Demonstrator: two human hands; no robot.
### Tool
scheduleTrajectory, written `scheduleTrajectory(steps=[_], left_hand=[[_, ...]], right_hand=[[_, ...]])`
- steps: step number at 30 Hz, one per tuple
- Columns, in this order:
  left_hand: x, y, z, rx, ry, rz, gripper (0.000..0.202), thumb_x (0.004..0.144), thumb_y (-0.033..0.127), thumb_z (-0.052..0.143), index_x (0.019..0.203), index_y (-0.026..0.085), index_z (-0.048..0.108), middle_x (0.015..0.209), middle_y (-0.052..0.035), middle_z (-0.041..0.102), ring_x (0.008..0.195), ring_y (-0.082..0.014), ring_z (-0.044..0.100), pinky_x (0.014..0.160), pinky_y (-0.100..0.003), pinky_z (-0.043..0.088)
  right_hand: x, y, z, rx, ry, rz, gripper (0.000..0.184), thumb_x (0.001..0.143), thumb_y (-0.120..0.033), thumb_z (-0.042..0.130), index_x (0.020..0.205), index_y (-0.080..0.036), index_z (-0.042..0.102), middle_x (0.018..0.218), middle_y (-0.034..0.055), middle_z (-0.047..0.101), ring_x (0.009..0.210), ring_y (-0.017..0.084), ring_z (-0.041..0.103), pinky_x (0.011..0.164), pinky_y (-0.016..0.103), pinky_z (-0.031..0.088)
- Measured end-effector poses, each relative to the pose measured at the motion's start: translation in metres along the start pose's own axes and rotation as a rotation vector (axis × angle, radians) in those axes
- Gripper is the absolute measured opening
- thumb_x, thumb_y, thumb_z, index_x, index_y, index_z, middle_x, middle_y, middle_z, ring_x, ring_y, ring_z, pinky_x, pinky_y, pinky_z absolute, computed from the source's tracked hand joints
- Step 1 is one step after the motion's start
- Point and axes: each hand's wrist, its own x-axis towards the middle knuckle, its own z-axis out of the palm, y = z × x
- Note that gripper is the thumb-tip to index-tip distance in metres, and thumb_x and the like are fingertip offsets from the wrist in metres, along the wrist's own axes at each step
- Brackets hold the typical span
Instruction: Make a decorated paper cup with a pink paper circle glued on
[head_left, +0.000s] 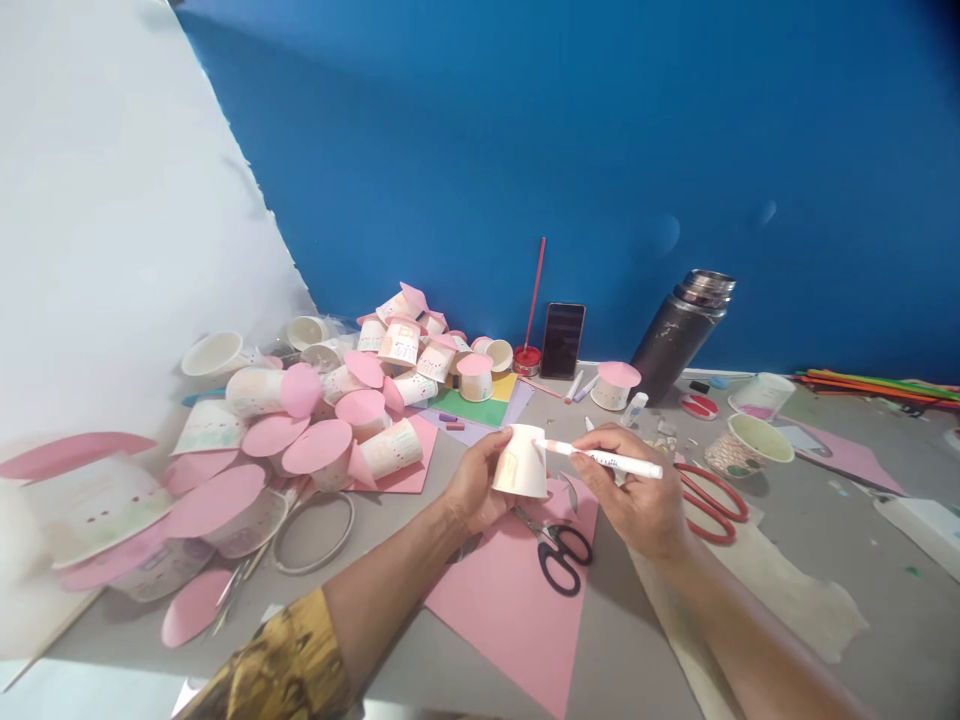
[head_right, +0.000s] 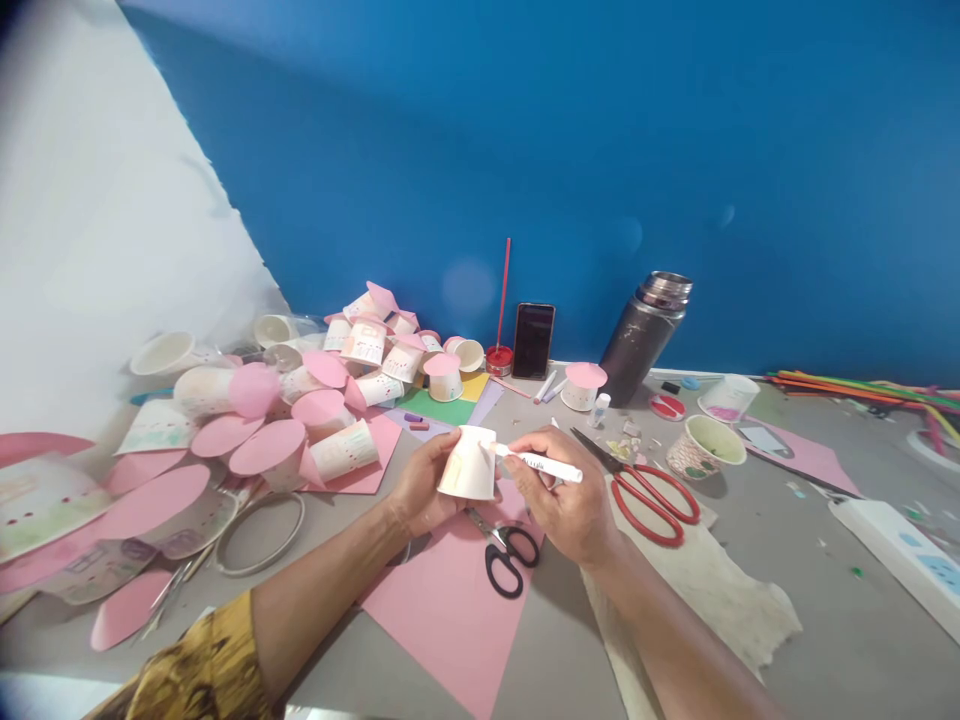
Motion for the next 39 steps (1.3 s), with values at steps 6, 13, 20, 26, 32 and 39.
scheduleTrajectory(steps=[6, 13, 20, 26, 32, 39], left_hand=[[-0.0006, 0.0003, 0.0006, -0.003, -0.004, 0.0, 0.031, 0.096, 0.032, 0.052, 0.104, 0.007, 0.07, 0.086, -0.0142, 0.073, 0.074, -0.0285, 0.072, 0.068, -0.046, 0.061], [0.0002, -0.0006, 0.0, 0.004, 0.016, 0.001, 0.029, 0.095, 0.032, 0.052, 0.102, 0.008, 0.069, 0.084, -0.0147, 0.072, 0.073, -0.0286, 0.071, 0.068, -0.047, 0.061], [0.0007, -0.0003, -0.0004, 0.013, 0.021, 0.002, 0.029, 0.096, 0.033, 0.05, 0.099, 0.01, 0.067, 0.083, -0.0144, 0.071, 0.07, -0.0268, 0.069, 0.066, -0.045, 0.061], [0.0022, -0.0006, -0.0015, -0.004, -0.003, 0.008, 0.029, 0.096, 0.033, 0.051, 0.099, 0.01, 0.067, 0.083, -0.014, 0.071, 0.071, -0.0255, 0.068, 0.065, -0.043, 0.061], [0.0009, 0.0006, -0.0008, -0.007, -0.017, -0.014, 0.034, 0.095, 0.033, 0.053, 0.111, 0.008, 0.069, 0.088, -0.0153, 0.074, 0.076, -0.0288, 0.071, 0.068, -0.046, 0.061], [0.0007, 0.0006, 0.0, -0.024, -0.032, -0.018, 0.033, 0.096, 0.033, 0.051, 0.107, 0.008, 0.07, 0.087, -0.0141, 0.073, 0.074, -0.0288, 0.072, 0.069, -0.047, 0.061]], right_hand=[[0.0018, -0.0015, -0.0005, -0.008, -0.01, 0.017, 0.009, 0.096, -0.03, 0.063, 0.09, -0.024, 0.067, 0.076, 0.0009, 0.069, 0.061, 0.016, 0.058, 0.058, 0.03, 0.044], [0.0031, -0.0039, -0.0016, 0.012, -0.043, 0.002, 0.008, 0.095, -0.027, 0.063, 0.089, -0.023, 0.067, 0.074, -0.0002, 0.068, 0.058, 0.014, 0.055, 0.057, 0.028, 0.044], [0.0031, -0.0064, -0.0036, 0.041, -0.078, 0.005, 0.007, 0.093, -0.026, 0.065, 0.088, -0.023, 0.067, 0.072, -0.0018, 0.067, 0.055, 0.012, 0.052, 0.054, 0.026, 0.042], [0.0024, -0.0042, -0.0042, 0.037, -0.065, 0.036, 0.009, 0.093, -0.029, 0.063, 0.087, -0.023, 0.068, 0.073, -0.0002, 0.068, 0.057, 0.014, 0.056, 0.055, 0.028, 0.044], [0.0017, -0.0015, -0.004, -0.005, 0.03, 0.069, 0.012, 0.094, -0.033, 0.064, 0.088, -0.024, 0.069, 0.078, 0.0024, 0.071, 0.067, 0.018, 0.064, 0.058, 0.03, 0.048], [0.0034, -0.0019, -0.0032, -0.003, 0.044, 0.039, 0.01, 0.095, -0.03, 0.064, 0.088, -0.024, 0.068, 0.076, 0.0013, 0.07, 0.064, 0.017, 0.062, 0.057, 0.03, 0.047]])
